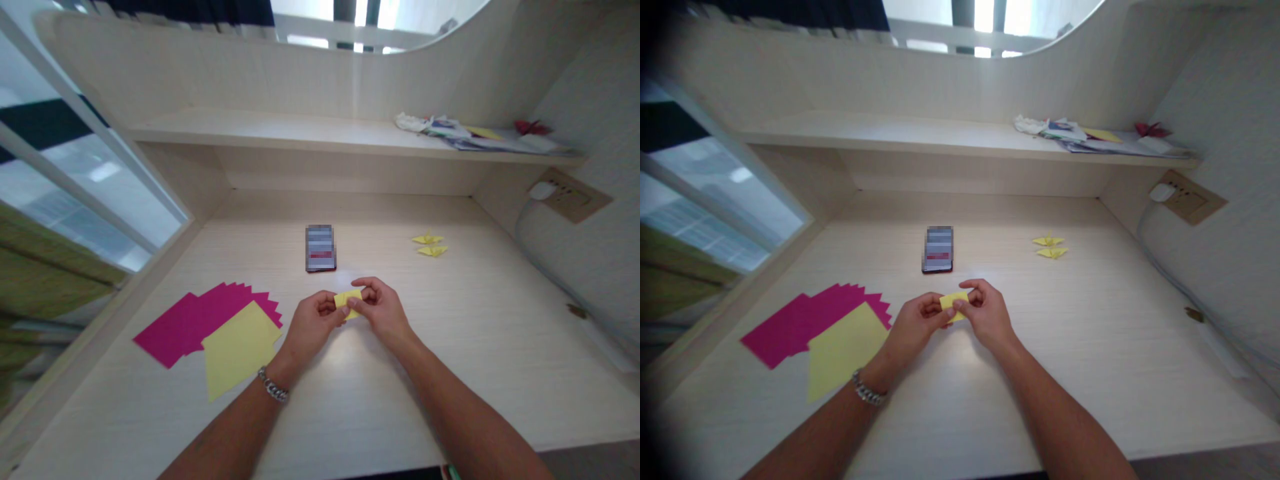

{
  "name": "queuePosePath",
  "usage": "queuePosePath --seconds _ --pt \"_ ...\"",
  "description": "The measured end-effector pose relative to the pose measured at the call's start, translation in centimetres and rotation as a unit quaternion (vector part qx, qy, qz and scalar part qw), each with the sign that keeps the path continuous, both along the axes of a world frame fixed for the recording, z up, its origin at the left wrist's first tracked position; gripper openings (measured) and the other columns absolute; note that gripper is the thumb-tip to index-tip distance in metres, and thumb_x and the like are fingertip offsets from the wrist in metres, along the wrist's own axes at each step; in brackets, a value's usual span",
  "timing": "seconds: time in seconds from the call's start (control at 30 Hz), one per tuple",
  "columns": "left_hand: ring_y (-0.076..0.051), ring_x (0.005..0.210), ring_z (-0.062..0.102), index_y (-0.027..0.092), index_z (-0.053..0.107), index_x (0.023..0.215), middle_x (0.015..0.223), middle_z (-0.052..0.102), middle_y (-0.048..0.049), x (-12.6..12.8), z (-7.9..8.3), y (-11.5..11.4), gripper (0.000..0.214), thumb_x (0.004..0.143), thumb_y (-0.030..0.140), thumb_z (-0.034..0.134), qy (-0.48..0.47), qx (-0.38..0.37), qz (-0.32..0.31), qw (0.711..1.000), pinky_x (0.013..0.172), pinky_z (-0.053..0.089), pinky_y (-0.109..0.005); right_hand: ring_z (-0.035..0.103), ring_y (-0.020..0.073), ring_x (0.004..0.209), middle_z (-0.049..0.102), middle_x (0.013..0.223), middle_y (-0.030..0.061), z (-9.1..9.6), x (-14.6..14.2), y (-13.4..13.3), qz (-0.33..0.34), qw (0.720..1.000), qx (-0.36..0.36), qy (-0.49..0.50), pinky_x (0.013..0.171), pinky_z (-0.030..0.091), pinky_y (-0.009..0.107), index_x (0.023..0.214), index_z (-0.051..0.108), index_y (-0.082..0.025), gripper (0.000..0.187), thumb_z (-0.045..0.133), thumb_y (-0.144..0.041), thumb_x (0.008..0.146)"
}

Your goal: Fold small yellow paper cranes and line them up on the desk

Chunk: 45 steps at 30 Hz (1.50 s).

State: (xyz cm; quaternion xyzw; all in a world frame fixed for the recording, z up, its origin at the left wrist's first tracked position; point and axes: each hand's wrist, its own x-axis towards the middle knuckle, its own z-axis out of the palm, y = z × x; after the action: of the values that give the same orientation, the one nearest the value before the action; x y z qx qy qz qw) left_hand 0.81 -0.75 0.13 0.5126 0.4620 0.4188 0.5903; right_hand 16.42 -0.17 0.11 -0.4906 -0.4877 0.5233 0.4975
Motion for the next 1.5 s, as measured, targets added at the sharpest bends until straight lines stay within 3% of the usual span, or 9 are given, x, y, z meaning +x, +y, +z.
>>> queuePosePath --seconds 0.17,0.27,0.5,0.63,0.83,1.03,1.27,1.37,1.5 --pt "-0.014 0.064 0.06 0.014 0.063 0.074 0.069 0.063 -0.0018 0.0 0.1 -0.1 0.024 0.075 0.039 0.065 0.023 0.023 -0.017 0.999 0.064 0.052 -0.029 0.054 0.0137 0.059 0.058 0.064 -0.0022 -0.2 0.2 0.1 0.032 0.999 0.002 -0.027 0.058 0.044 0.027 0.096 0.064 -0.02 0.034 0.072 -0.033 0.066" --pt "-0.014 0.061 0.057 0.015 0.064 0.072 0.066 0.063 -0.0016 -0.3 0.2 -0.1 0.021 0.076 0.036 0.064 0.077 0.07 -0.022 0.994 0.059 0.048 -0.026 0.055 0.015 0.064 0.063 0.069 0.0017 -0.5 0.3 0.1 0.048 0.995 0.003 -0.085 0.059 0.044 0.027 0.085 0.068 -0.018 0.023 0.069 -0.035 0.07" --pt "-0.016 0.066 0.059 0.015 0.064 0.08 0.072 0.064 -0.0038 -0.4 -0.1 0.0 0.022 0.083 0.036 0.056 0.095 0.109 -0.028 0.989 0.062 0.046 -0.027 0.054 0.0136 0.061 0.064 0.068 0.0019 -0.3 -0.1 -0.1 0.016 0.999 0.008 -0.045 0.059 0.043 0.026 0.073 0.066 -0.017 0.016 0.068 -0.032 0.071" --pt "-0.016 0.067 0.058 0.016 0.065 0.079 0.074 0.065 -0.004 -0.6 0.1 0.0 0.022 0.082 0.036 0.057 0.118 0.13 -0.012 0.984 0.062 0.045 -0.026 0.054 0.0139 0.064 0.063 0.07 0.0017 -0.1 0.0 -0.3 0.045 0.994 0.028 -0.1 0.059 0.042 0.026 0.076 0.066 -0.017 0.016 0.065 -0.033 0.074" --pt "-0.016 0.068 0.058 0.015 0.065 0.084 0.076 0.066 -0.0047 -0.5 0.0 0.2 0.025 0.083 0.038 0.055 0.093 0.113 -0.003 0.989 0.063 0.046 -0.027 0.054 0.0136 0.063 0.061 0.069 0.0017 -0.8 -0.1 -0.1 0.045 0.994 0.022 -0.094 0.057 0.043 0.025 0.077 0.062 -0.016 0.022 0.062 -0.038 0.077" --pt "-0.016 0.065 0.059 0.016 0.069 0.077 0.073 0.069 -0.0043 -0.8 0.2 0.3 0.022 0.079 0.037 0.061 0.151 0.13 0.031 0.98 0.059 0.045 -0.026 0.054 0.0129 0.064 0.061 0.071 0.0013 -1.0 0.0 0.0 0.079 0.99 0.019 -0.112 0.058 0.044 0.025 0.079 0.063 -0.017 0.023 0.062 -0.04 0.077" --pt "-0.016 0.064 0.064 0.017 0.069 0.093 0.074 0.072 -0.0041 -1.0 0.7 0.4 0.025 0.07 0.029 0.071 0.057 0.061 0.07 0.994 0.059 0.049 -0.026 0.056 0.0129 0.059 0.062 0.068 0.0003 -0.7 0.0 0.1 0.076 0.996 -0.041 -0.001 0.055 0.045 0.025 0.075 0.061 -0.018 0.023 0.066 -0.04 0.073" --pt "-0.016 0.063 0.065 0.018 0.069 0.095 0.073 0.072 -0.0032 -1.1 1.0 0.3 0.027 0.07 0.029 0.072 0.076 0.074 0.072 0.992 0.059 0.05 -0.027 0.056 0.013 0.061 0.064 0.069 0.0004 -0.3 0.2 0.0 0.08 0.996 -0.004 -0.043 0.056 0.044 0.025 0.077 0.064 -0.018 0.019 0.066 -0.036 0.074" --pt "-0.018 0.067 0.066 0.018 0.071 0.089 0.077 0.073 -0.0045 -1.2 1.3 0.4 0.025 0.067 0.03 0.074 0.093 0.083 0.098 0.987 0.062 0.051 -0.028 0.06 0.0162 0.068 0.069 0.073 0.0026 0.4 0.3 -0.2 0.033 0.993 0.041 -0.102 0.062 0.046 0.027 0.077 0.07 -0.019 0.015 0.066 -0.034 0.074"
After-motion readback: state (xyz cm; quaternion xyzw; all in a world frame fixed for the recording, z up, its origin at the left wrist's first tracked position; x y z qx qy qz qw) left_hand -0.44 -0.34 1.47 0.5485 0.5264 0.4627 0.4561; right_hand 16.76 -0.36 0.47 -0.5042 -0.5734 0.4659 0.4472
